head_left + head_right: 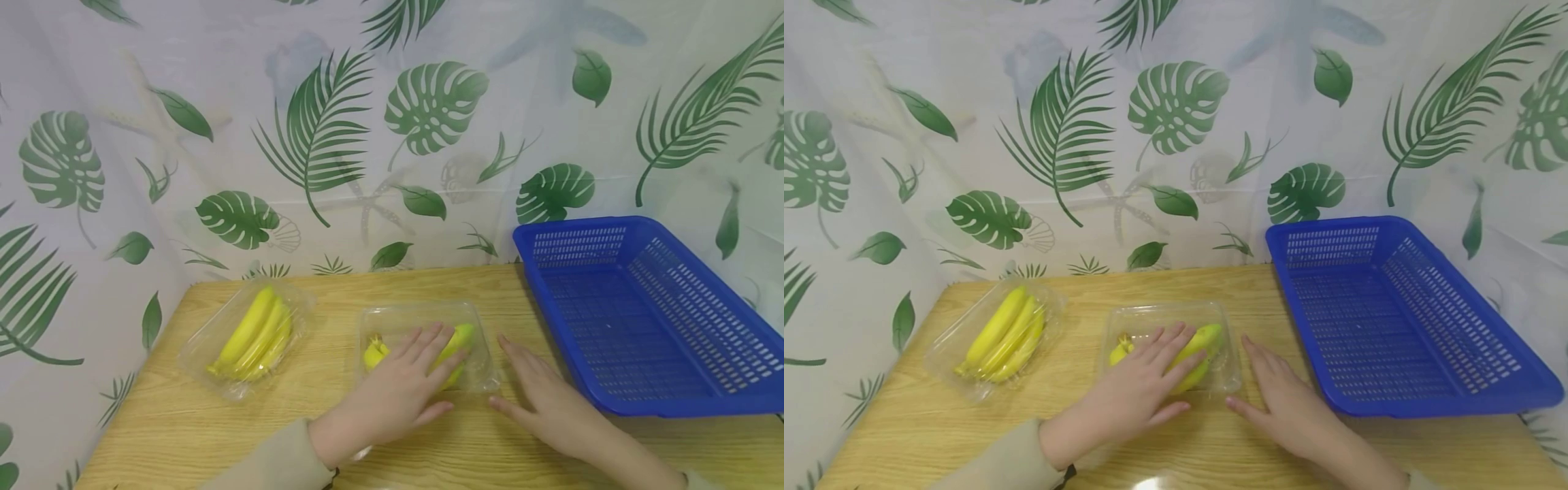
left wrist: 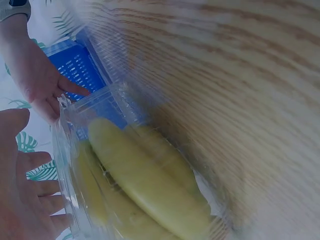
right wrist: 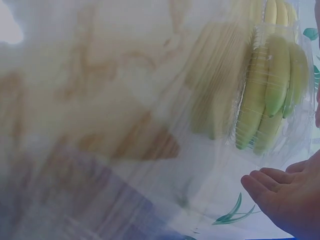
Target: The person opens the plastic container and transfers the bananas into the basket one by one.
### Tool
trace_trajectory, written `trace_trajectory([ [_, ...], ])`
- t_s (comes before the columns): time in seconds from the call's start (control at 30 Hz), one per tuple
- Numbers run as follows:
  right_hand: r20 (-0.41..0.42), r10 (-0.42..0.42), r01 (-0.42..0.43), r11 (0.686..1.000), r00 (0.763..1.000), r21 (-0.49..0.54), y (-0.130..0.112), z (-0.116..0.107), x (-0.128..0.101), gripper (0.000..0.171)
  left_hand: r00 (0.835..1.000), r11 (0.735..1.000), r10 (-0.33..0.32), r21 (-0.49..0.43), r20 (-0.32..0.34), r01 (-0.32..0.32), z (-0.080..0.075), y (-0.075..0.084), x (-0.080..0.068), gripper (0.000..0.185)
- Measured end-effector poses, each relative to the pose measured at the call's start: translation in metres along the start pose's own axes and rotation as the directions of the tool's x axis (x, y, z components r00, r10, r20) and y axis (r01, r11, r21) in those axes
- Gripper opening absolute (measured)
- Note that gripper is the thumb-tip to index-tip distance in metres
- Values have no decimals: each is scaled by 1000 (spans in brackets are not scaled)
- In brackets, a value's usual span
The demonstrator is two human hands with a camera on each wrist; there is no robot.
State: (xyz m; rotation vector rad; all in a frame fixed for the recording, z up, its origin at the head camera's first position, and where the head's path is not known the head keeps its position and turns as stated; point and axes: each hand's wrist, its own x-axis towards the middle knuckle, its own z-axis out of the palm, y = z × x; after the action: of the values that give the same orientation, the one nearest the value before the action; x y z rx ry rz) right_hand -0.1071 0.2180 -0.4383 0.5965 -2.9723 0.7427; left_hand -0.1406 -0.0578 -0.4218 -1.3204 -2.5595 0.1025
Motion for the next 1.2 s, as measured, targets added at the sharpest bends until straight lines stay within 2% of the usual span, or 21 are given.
trace_trajectory([
  [0.33,-49,-14,21,990,999,141,6,5,-3,81,999,1000,21,20,-28,-21,1,2,8,73],
  [0.57,-70,-13,30,966,997,256,11,10,-4,72,998,999,38,26,-42,-37,5,3,16,72],
  [0.8,-5,7,-4,886,1000,463,16,14,-3,63,998,998,55,38,-39,-53,9,6,29,70],
  [0.93,5,26,-25,849,1000,528,19,16,-2,58,997,996,69,52,-34,-67,12,8,35,70],
  [1.1,71,42,-78,769,997,634,21,15,-2,55,996,995,80,71,-40,-77,14,10,39,71],
  [1.2,104,47,-104,740,994,665,21,14,-2,55,996,994,84,77,-31,-81,15,10,40,70],
])
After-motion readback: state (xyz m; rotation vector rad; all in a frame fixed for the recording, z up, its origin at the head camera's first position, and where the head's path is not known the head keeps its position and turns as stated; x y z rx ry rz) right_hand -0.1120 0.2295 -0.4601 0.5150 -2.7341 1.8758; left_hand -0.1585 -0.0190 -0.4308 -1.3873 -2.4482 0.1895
